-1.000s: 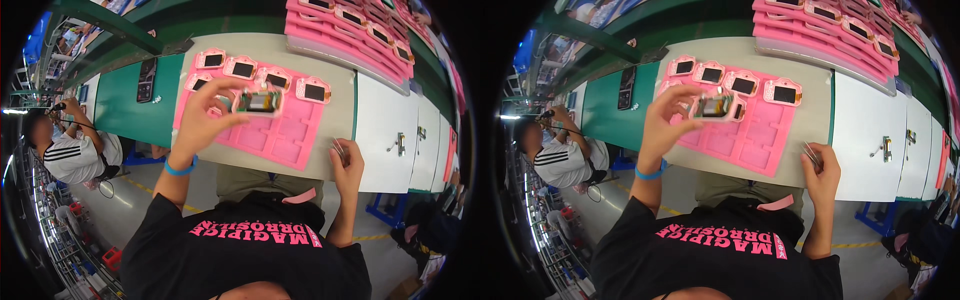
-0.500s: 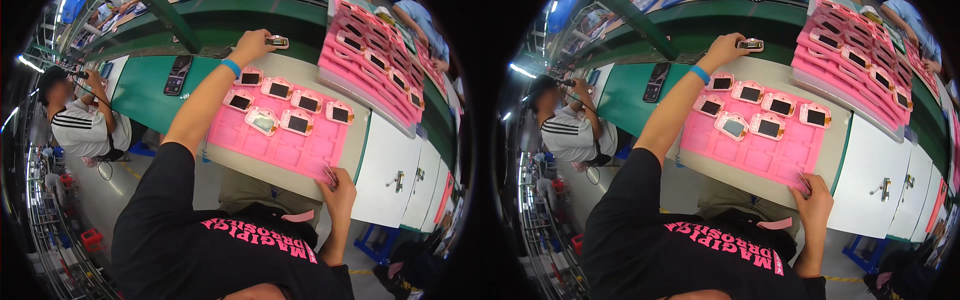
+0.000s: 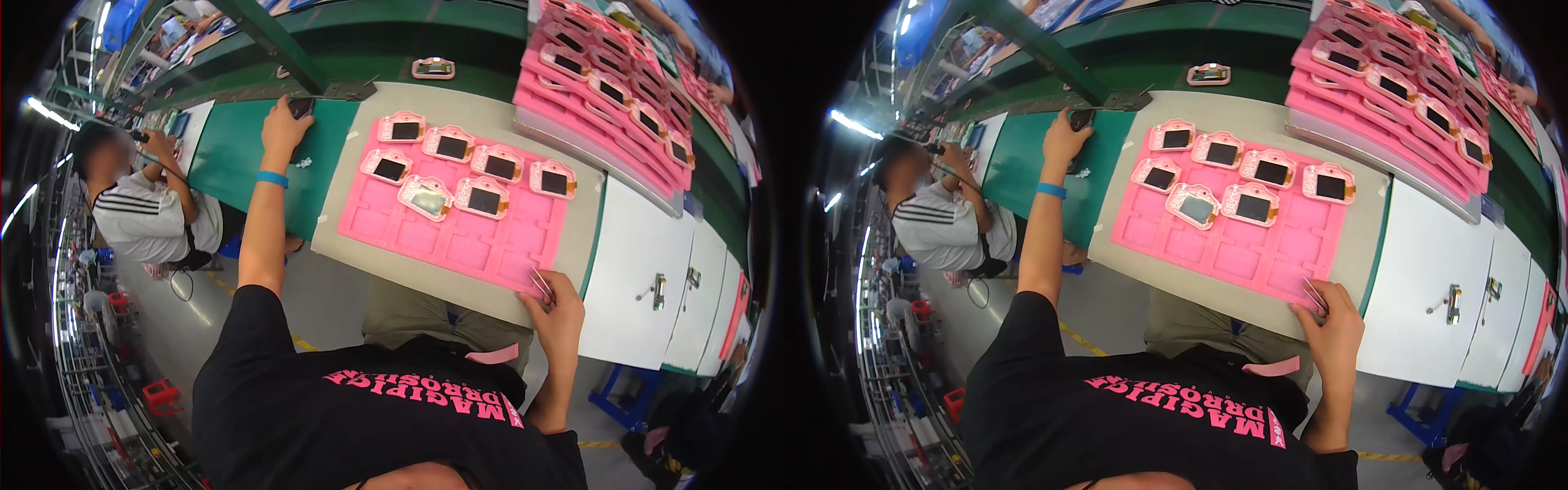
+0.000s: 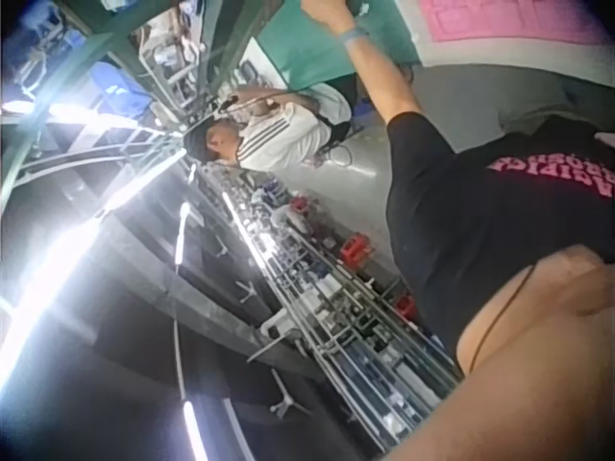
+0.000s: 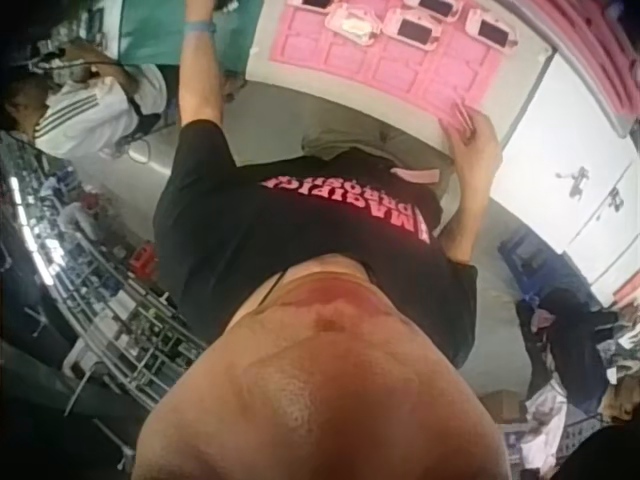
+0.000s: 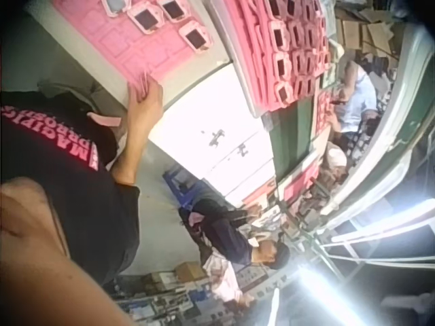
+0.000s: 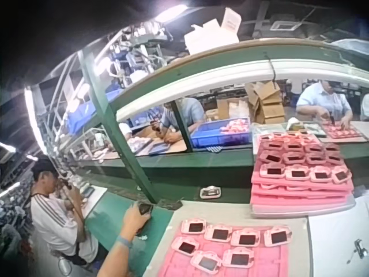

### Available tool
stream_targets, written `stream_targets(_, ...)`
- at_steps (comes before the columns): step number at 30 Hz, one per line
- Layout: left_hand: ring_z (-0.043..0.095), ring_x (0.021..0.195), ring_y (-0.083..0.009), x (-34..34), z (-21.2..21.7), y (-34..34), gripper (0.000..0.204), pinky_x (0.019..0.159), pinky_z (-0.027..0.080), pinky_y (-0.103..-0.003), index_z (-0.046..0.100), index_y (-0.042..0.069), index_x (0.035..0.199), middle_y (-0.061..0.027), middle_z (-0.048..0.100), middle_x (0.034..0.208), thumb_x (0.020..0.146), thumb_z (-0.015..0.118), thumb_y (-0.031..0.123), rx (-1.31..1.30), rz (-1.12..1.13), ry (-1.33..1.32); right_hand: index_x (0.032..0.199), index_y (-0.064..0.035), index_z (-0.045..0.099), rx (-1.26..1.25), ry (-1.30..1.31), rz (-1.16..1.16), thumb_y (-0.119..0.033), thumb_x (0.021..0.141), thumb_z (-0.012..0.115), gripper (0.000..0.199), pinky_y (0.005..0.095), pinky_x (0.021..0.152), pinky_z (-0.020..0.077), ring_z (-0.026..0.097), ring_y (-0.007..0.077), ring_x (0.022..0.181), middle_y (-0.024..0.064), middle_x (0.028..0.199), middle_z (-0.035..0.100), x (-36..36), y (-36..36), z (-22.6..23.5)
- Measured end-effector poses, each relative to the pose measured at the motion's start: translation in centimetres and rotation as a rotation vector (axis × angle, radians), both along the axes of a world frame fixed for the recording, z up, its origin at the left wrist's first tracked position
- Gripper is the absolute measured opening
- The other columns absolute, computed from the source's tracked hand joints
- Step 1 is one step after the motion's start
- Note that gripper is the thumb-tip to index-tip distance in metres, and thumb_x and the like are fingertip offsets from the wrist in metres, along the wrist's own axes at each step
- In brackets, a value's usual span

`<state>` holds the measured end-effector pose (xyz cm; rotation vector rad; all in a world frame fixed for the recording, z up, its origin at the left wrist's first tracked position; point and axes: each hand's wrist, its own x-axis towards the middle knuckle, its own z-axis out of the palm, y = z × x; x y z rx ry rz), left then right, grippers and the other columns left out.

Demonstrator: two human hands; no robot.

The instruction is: Assembling components and managing wiring for small handheld electronic devices at a manufacturing workstation.

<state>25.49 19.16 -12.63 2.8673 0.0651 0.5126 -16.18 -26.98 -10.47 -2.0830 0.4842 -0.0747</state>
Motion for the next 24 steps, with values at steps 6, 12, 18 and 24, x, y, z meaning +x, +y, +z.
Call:
stream_targets(6, 0.072, 0.106, -0.0454, 2.9, -3.1, -0.7, 0.071, 0.091, 0.058, -0.050, 0.064, 0.006, 0.142, -0.0226, 0.076, 0.121, 0.084, 0.079, 0.043, -0.059, -0.097, 0.071, 0.121, -0.0058, 0.076, 0.123, -0.060, -0.157, -0.001, 0.086, 0.079, 0.036, 0.0260, 0.067, 0.0479, 0.056, 0.0145, 0.072, 0.0036, 0.094, 0.068, -3.0, -1.8, 0.4)
stream_targets(12, 0.072, 0.114, -0.0457, 5.9, -3.8, 8.5, 0.093, 0.096, 0.056, -0.051, 0.046, 0.011, 0.162, -0.0240, 0.073, 0.133, 0.089, 0.073, 0.061, 0.174, 0.062, 0.056, 0.118, -0.0114, 0.079, -0.243, -0.178, -0.571, -0.010, 0.092, 0.078, 0.027, 0.0234, 0.060, 0.0325, 0.040, 0.0087, 0.066, -0.0029, 0.079, 0.053, -5.7, -11.0, 1.6)
stream_targets(18, 0.073, 0.098, -0.0415, -4.6, 1.3, -1.3, 0.063, 0.087, 0.058, -0.044, 0.069, 0.000, 0.136, -0.0223, 0.077, 0.119, 0.092, 0.081, 0.044, -0.050, -0.216, -0.081, 0.144, -0.0153, 0.070, -0.619, 0.046, -0.672, -0.030, 0.101, 0.077, 0.046, 0.0375, 0.081, 0.0577, 0.070, 0.0252, 0.087, 0.0159, 0.106, 0.075, -10.8, -24.1, -3.4)
stream_targets(24, 0.067, 0.114, -0.0286, -18.8, 3.0, -6.2, 0.038, 0.102, 0.051, -0.038, 0.074, 0.007, 0.124, -0.0076, 0.075, 0.127, 0.087, 0.078, 0.011, -0.323, -0.461, -0.168, 0.133, -0.0052, 0.074, -0.752, 0.233, -0.470, -0.036, 0.101, 0.075, 0.045, 0.0313, 0.078, 0.0553, 0.067, 0.0225, 0.081, 0.0112, 0.098, 0.077, -9.1, -26.3, -3.9)
